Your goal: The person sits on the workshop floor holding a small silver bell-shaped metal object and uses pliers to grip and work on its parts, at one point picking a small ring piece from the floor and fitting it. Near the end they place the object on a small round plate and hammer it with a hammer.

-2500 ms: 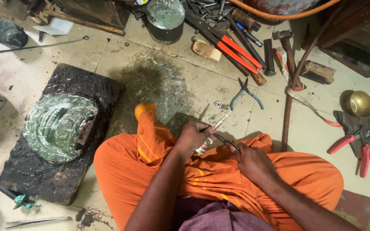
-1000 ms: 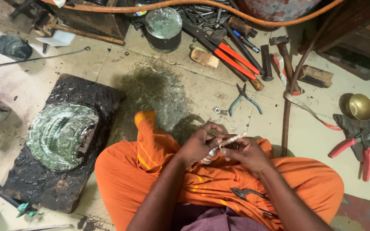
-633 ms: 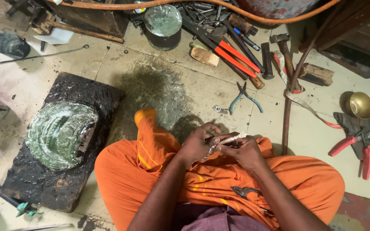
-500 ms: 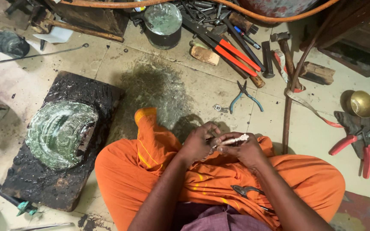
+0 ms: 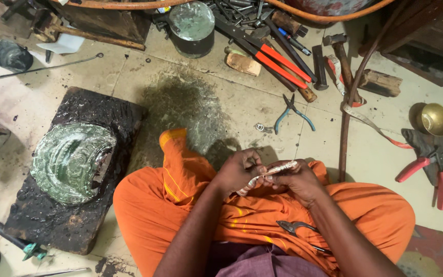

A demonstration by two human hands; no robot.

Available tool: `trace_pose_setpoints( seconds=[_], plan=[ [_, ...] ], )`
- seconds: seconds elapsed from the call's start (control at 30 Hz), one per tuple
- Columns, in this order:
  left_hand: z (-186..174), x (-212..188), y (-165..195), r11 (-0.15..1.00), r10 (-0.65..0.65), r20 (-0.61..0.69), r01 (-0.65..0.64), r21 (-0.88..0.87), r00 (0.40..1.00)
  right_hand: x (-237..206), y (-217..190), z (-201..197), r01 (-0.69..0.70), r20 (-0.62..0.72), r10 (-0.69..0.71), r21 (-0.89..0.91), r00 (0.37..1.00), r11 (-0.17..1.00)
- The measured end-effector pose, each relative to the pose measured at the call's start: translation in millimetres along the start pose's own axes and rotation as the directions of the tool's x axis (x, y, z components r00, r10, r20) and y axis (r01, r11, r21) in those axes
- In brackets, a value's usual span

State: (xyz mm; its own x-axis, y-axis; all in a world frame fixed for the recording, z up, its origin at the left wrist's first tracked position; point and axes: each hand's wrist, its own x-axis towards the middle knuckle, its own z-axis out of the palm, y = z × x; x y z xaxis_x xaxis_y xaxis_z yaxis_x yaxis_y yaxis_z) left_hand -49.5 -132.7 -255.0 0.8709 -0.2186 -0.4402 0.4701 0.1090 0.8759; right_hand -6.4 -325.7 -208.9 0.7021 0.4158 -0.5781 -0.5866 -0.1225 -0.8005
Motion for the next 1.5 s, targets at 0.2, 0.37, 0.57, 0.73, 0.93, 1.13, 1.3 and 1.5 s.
trace_pose_setpoints(
  seconds=[0.2, 0.37, 0.57, 0.73, 0.93, 1.13, 1.3, 1.5],
  plan=[
    [-4.9, 5.7, -9.6, 0.993, 0.102, 0.078, -0.098, -0.061, 0.992, -5.5, 3.2, 2.8, 0.061, -0.026, -0.059, 0.056, 0.998, 0.997],
    [-5.2, 0.6, -3.4, 0.998, 0.064, 0.198, -0.061, -0.025, 0.978, -5.7, 0.9, -1.6, -0.058, -0.134, 0.061, 0.026, 0.989, 0.998],
    [-5.4, -0.9, -0.7, 0.998, 0.068, 0.188, -0.07, 0.004, 0.98, 0.3, -17.6, -4.6, -0.078, -0.074, 0.059, -0.293, 0.996, 0.953],
    [-2.1, 5.0, -7.8, 0.982, 0.161, 0.095, -0.151, -0.112, 0.982, 10.4, -42.3, -5.3, -0.12, 0.015, 0.139, -0.423, 0.99, 0.898],
    [-1.8, 10.0, -7.7, 0.978, 0.042, -0.037, -0.048, -0.205, 0.998, 41.7, -74.2, -26.7, -0.052, 0.08, 0.099, -0.451, 0.992, 0.891],
    [-3.5, 16.3, 2.1, 0.931, 0.081, -0.119, -0.118, -0.346, 0.99, 86.2, -91.9, -12.8, -0.205, -0.315, -0.423, -0.937, 0.85, 0.284],
    [-6.2, 15.3, 3.1, 0.923, 0.074, -0.176, -0.135, -0.361, 0.982, 100.0, -89.3, 7.8, -0.345, -0.373, -0.398, -0.928, 0.838, 0.143],
    [-7.2, 19.1, 1.3, 0.899, 0.187, -0.249, -0.268, -0.347, 0.95, 90.3, -86.6, -10.0, -0.327, -0.42, -0.275, -0.887, 0.865, 0.326]
  ],
)
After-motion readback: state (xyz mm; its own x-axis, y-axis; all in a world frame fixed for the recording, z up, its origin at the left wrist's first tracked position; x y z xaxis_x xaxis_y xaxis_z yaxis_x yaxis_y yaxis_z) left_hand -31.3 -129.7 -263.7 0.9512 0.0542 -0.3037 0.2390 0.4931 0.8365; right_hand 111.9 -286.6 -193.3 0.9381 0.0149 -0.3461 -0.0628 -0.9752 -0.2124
